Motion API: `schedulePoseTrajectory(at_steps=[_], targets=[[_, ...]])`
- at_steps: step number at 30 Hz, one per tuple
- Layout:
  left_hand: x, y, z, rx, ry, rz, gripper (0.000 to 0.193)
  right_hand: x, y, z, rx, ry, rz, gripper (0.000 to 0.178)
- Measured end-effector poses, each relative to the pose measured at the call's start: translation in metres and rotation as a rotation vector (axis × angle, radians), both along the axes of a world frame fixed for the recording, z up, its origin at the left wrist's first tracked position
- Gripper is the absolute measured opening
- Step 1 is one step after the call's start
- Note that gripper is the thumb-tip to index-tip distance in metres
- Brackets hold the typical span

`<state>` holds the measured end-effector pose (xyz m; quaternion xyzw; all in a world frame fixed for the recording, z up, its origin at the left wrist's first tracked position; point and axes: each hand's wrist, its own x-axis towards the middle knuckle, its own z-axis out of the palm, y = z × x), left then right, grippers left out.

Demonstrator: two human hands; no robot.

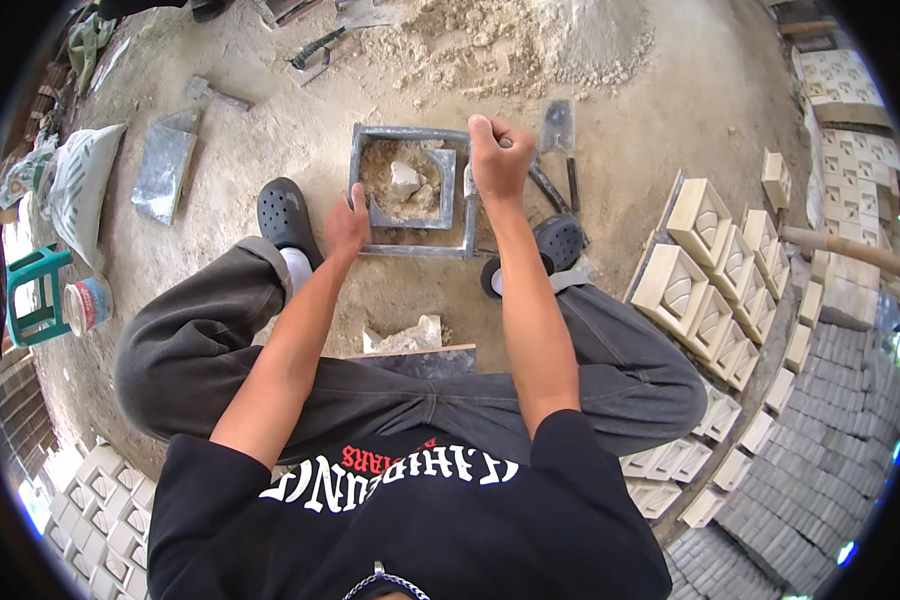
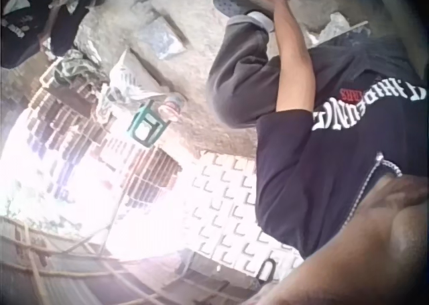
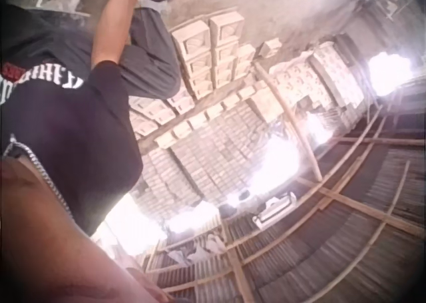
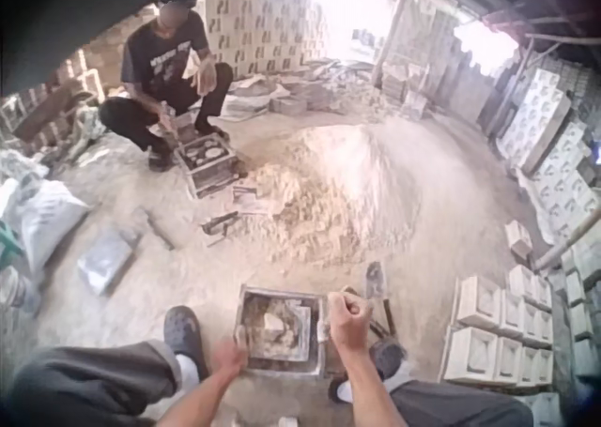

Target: The person fills a metal mold with a sand-like mixture using a trowel and compacts it by hand.

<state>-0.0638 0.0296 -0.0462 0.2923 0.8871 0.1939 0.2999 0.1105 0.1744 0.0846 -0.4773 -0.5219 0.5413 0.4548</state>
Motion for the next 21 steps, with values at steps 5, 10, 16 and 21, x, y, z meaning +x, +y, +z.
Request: schedulePoseTrajectory(at_steps=[5,10,16,21], targets=[[0.003,0.002,-0.004,-0.045,0.034,0.002,0.065,0.015,-0.025,-0.042,0.088,-0.07,0.037,0.039],[-0.005,-0.003,-0.008,-0.001,0.05,0.021,0.066,0.004,-0.03,0.011,0.037,-0.003,0.064,0.039],[0.001,0.001,-0.003,0.006,0.026,-0.031,0.066,0.001,-0.029,-0.018,0.124,-0.158,0.154,0.038],[-0.002,-0.004,-0.002,-0.002,0.036,0.012,0.067,0.003,-0.014,0.029,0.031,0.04,0.002,0.039]])
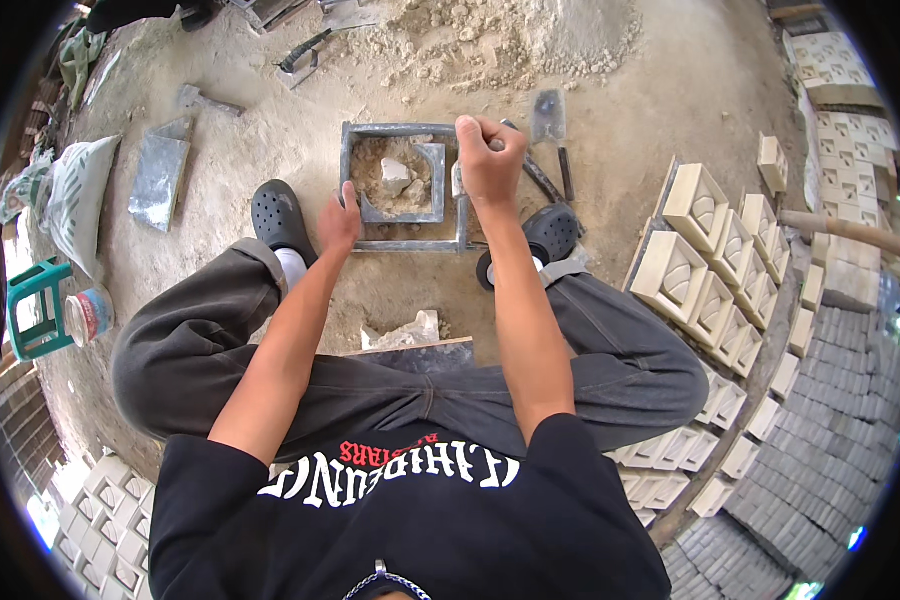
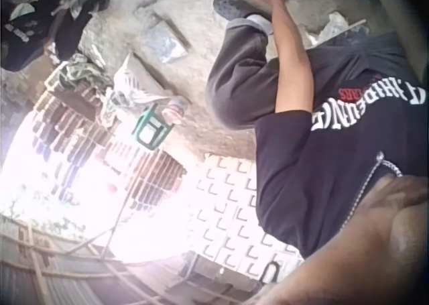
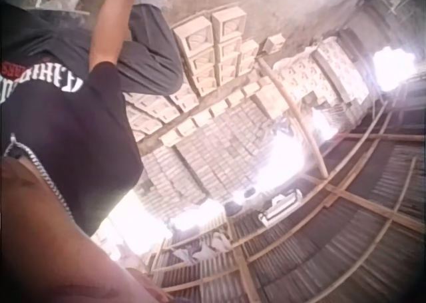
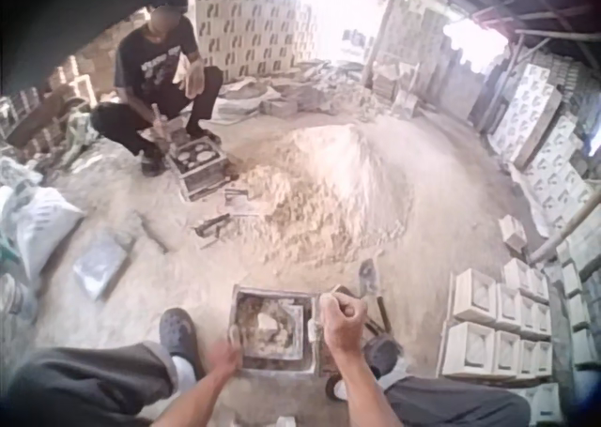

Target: The person fills a metal mold with a sand-like mixture using a trowel and compacts it by hand.

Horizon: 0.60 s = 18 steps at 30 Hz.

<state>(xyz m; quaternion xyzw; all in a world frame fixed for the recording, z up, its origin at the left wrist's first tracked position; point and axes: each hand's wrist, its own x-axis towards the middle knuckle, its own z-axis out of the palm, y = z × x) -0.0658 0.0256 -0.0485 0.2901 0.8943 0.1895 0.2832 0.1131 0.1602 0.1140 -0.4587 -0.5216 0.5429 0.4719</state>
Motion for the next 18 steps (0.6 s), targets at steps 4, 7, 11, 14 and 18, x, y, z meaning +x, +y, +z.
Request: schedulePoseTrajectory(at_steps=[4,7,11,14,18], targets=[[0.007,0.001,-0.004,-0.029,0.0,-0.033,0.068,0.003,-0.007,-0.071,0.309,-0.181,-0.009,0.04],[0.002,0.009,-0.004,-0.011,0.008,-0.033,0.068,-0.009,0.014,-0.041,0.152,-0.161,0.103,0.041],[-0.005,0.004,0.0,-0.002,-0.008,-0.003,0.067,-0.013,0.024,0.016,-0.027,0.093,-0.042,0.038],[0.005,0.009,0.001,-0.029,-0.025,-0.05,0.066,0.005,0.023,-0.054,0.096,-0.006,-0.07,0.039],[0.001,0.008,-0.003,-0.008,-0.006,-0.051,0.066,-0.005,0.036,-0.039,0.077,-0.111,0.025,0.039]])
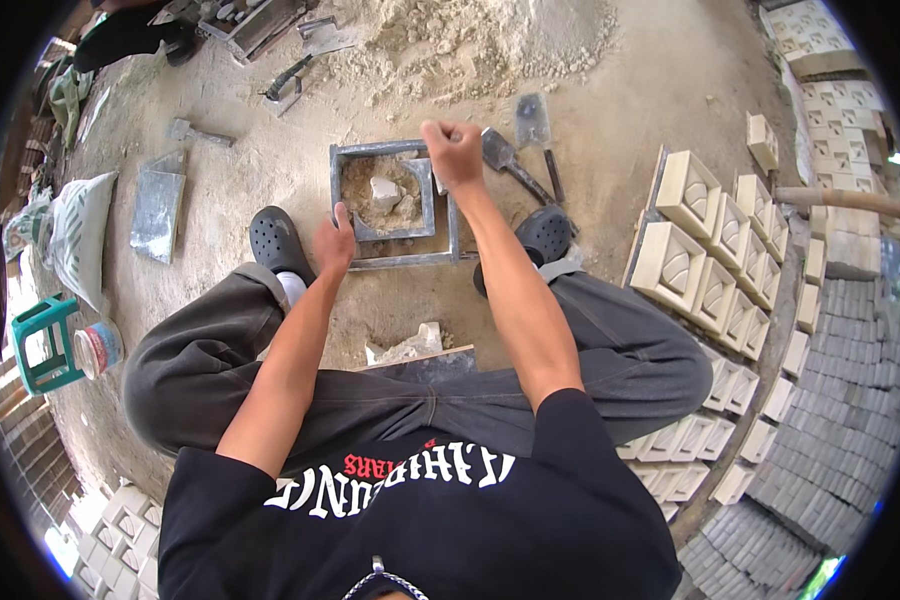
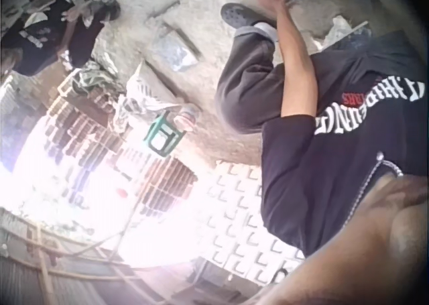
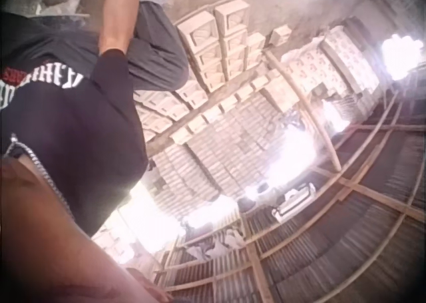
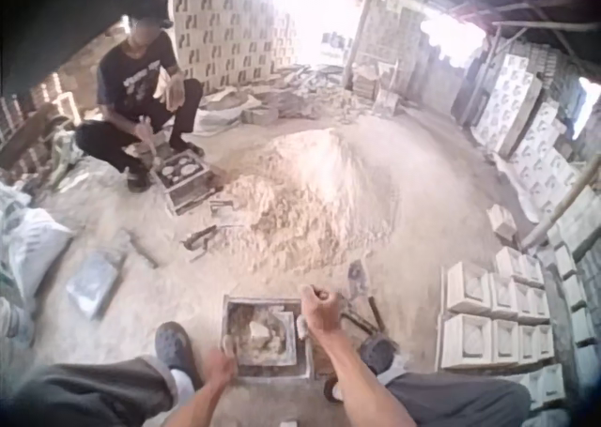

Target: The person fills a metal mold with a sand-like mixture using a trowel and compacts it by hand.

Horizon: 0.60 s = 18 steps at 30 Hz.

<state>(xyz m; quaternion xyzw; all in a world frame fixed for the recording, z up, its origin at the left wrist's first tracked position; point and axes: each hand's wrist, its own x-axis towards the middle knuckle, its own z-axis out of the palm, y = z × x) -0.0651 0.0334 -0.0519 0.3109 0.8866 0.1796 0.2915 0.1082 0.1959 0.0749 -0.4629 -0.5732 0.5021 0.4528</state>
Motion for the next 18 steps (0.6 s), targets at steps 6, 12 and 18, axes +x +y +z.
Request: schedulePoseTrajectory(at_steps=[6,12,18], targets=[[-0.003,-0.003,0.009,0.019,-0.01,0.044,0.066,0.003,-0.025,0.043,0.037,0.087,-0.03,0.038],[0.001,-0.004,0.0,-0.024,0.021,0.032,0.066,0.001,-0.035,0.0,0.116,-0.022,0.115,0.037],[0.003,0.0,0.008,-0.034,-0.002,0.006,0.067,0.008,-0.05,0.001,0.075,-0.022,0.074,0.038]])
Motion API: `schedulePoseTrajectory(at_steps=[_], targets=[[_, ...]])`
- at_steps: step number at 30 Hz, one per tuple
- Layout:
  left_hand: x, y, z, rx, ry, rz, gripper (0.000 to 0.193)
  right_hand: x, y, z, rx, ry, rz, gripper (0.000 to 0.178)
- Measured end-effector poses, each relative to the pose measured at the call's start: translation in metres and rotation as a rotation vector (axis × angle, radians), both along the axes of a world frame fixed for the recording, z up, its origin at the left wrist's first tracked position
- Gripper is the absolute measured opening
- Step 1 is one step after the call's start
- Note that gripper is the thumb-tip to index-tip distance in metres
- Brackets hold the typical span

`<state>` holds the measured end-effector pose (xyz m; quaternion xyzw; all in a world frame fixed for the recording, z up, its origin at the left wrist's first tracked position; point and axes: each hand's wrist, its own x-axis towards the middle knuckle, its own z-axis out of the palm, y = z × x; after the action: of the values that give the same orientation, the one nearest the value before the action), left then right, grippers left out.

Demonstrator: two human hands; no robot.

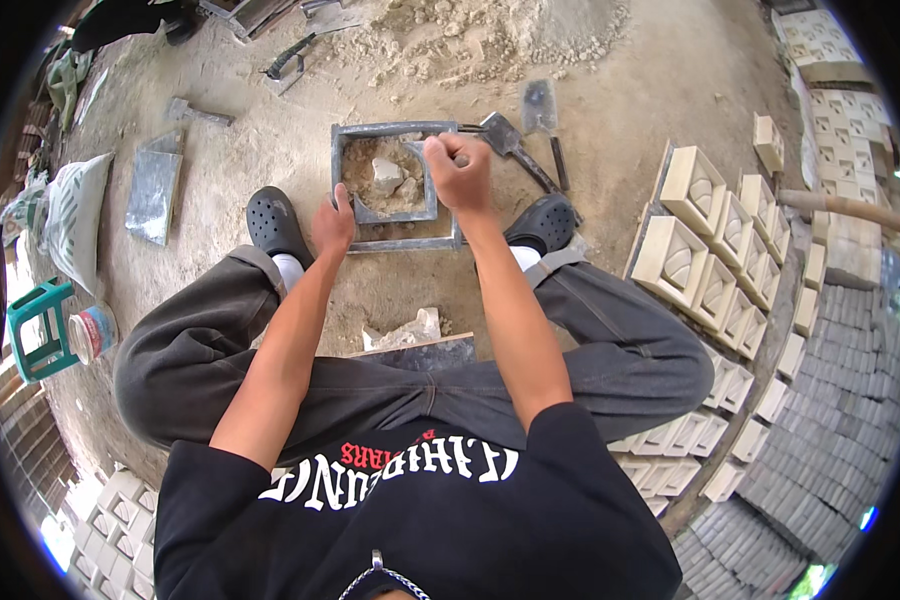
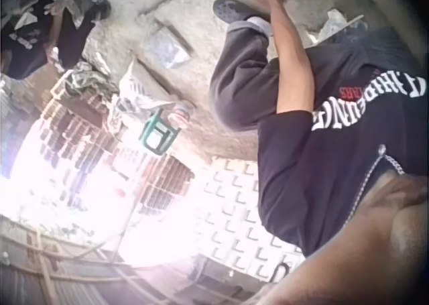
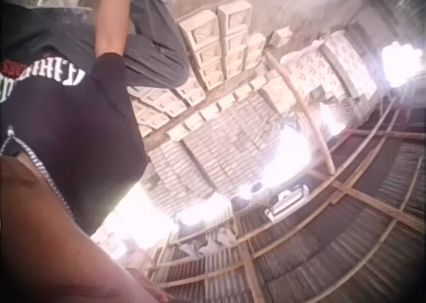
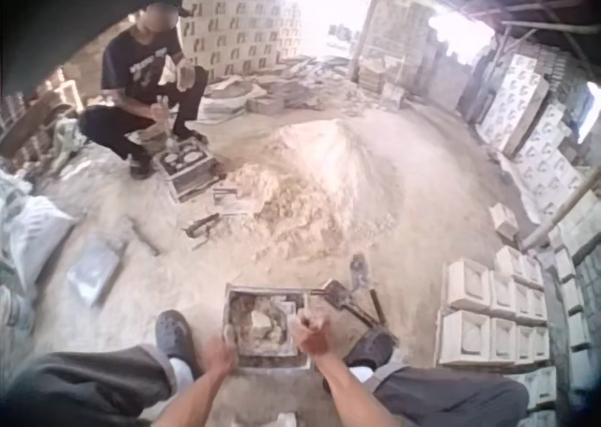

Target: The person fills a metal mold with a sand-like mixture using a trowel and compacts it by hand.

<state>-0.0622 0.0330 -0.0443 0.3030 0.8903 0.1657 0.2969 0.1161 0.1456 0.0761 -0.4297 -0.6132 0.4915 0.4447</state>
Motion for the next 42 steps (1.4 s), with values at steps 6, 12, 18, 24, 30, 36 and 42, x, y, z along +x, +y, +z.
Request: schedulePoseTrajectory(at_steps=[6,12,18,24,30,36,42], targets=[[-0.001,-0.006,-0.002,0.009,0.046,0.016,0.066,-0.013,0.006,0.026,-0.039,-0.051,0.049,0.038],[0.002,-0.004,-0.004,0.013,0.025,0.013,0.066,-0.013,-0.018,-0.006,-0.02,-0.099,0.106,0.039],[-0.002,-0.007,-0.002,0.023,0.049,0.059,0.069,-0.011,-0.007,0.032,-0.116,-0.038,0.011,0.038],[-0.004,0.002,-0.003,0.023,0.092,0.001,0.065,-0.01,0.007,-0.013,0.04,-0.075,0.115,0.039],[-0.005,-0.002,0.003,0.052,0.01,0.039,0.061,-0.022,0.049,0.018,-0.149,0.292,-0.002,0.044],[-0.005,-0.004,-0.006,0.071,0.006,0.022,0.06,-0.034,0.068,-0.028,-0.055,-0.078,0.008,0.048],[-0.002,-0.004,-0.003,0.063,-0.003,0.039,0.059,-0.024,0.055,-0.027,0.065,0.029,-0.057,0.049]])
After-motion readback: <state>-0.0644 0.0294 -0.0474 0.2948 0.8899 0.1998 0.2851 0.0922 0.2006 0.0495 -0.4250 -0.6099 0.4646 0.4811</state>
